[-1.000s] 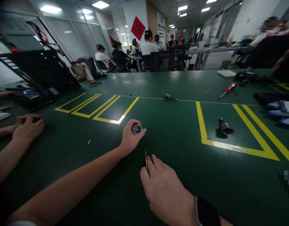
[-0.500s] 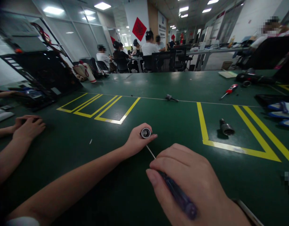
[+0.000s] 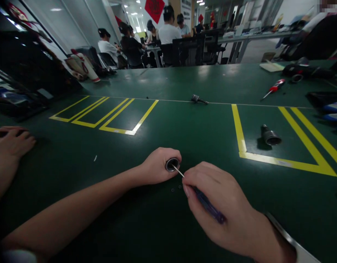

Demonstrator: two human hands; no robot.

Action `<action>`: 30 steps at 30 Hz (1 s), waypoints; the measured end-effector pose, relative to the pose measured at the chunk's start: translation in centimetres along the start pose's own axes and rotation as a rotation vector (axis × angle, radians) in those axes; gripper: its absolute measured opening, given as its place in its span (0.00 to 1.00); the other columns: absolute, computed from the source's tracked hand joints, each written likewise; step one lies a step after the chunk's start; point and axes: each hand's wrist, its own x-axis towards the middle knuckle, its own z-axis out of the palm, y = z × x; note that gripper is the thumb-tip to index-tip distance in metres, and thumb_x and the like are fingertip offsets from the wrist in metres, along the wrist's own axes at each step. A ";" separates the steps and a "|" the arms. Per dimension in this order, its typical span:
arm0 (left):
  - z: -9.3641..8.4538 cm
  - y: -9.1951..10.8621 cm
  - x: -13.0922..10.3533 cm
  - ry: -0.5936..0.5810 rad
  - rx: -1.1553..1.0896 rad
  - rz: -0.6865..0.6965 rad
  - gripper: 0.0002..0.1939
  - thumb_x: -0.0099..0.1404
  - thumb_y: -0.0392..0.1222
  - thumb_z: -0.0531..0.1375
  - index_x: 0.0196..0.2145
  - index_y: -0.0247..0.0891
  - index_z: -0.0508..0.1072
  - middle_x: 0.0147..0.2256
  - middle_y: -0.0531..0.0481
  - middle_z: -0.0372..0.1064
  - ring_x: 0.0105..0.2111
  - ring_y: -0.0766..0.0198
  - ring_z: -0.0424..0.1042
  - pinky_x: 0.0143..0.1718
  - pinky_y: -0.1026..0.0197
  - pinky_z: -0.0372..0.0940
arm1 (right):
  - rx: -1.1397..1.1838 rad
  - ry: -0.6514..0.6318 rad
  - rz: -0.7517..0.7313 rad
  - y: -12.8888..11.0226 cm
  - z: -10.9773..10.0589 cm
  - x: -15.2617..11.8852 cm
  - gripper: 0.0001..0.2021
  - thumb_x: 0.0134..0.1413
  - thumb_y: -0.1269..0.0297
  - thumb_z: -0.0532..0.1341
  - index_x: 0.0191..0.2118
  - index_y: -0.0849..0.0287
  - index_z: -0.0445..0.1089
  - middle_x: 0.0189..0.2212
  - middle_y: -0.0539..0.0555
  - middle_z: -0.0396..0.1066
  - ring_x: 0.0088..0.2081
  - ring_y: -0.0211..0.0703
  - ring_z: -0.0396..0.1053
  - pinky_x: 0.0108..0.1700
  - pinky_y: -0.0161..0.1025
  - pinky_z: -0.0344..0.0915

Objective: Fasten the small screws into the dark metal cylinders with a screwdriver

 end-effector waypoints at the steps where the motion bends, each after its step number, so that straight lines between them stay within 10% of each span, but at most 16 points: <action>1: -0.1 0.2 0.0 -0.025 0.021 0.005 0.01 0.54 0.35 0.56 0.27 0.36 0.66 0.25 0.54 0.66 0.26 0.69 0.64 0.26 0.67 0.55 | -0.046 -0.020 -0.054 0.0 0.1 0.0 0.12 0.52 0.77 0.55 0.42 0.59 0.65 0.33 0.55 0.71 0.35 0.43 0.69 0.35 0.39 0.67; 9: -0.7 1.6 -0.2 -0.114 0.315 0.035 0.02 0.55 0.35 0.54 0.29 0.37 0.66 0.28 0.52 0.67 0.29 0.64 0.65 0.26 0.64 0.55 | -0.458 -0.115 -0.290 -1.8 1.3 0.1 0.10 0.52 0.78 0.52 0.34 0.66 0.69 0.28 0.61 0.73 0.28 0.50 0.69 0.25 0.45 0.66; 22: -0.3 0.8 -0.3 -0.080 0.105 0.079 0.01 0.56 0.35 0.54 0.28 0.36 0.65 0.26 0.53 0.66 0.27 0.69 0.63 0.26 0.66 0.55 | 0.353 0.111 0.590 1.3 0.2 -0.2 0.08 0.54 0.60 0.58 0.29 0.53 0.72 0.27 0.50 0.74 0.31 0.43 0.72 0.32 0.39 0.67; 25: -0.3 0.6 -0.3 -0.093 0.094 0.052 0.01 0.55 0.35 0.54 0.28 0.36 0.65 0.26 0.54 0.66 0.27 0.69 0.63 0.26 0.66 0.55 | 0.242 0.129 0.471 0.9 0.3 -0.5 0.06 0.55 0.63 0.58 0.31 0.53 0.71 0.28 0.51 0.74 0.31 0.42 0.71 0.30 0.37 0.67; 30: -0.3 0.8 -0.4 -0.122 0.175 0.033 0.02 0.55 0.36 0.55 0.29 0.36 0.66 0.27 0.53 0.67 0.28 0.67 0.64 0.26 0.65 0.55 | -0.204 -0.022 -0.122 -0.7 0.9 -0.6 0.08 0.53 0.76 0.54 0.35 0.61 0.69 0.30 0.57 0.73 0.33 0.46 0.70 0.33 0.43 0.67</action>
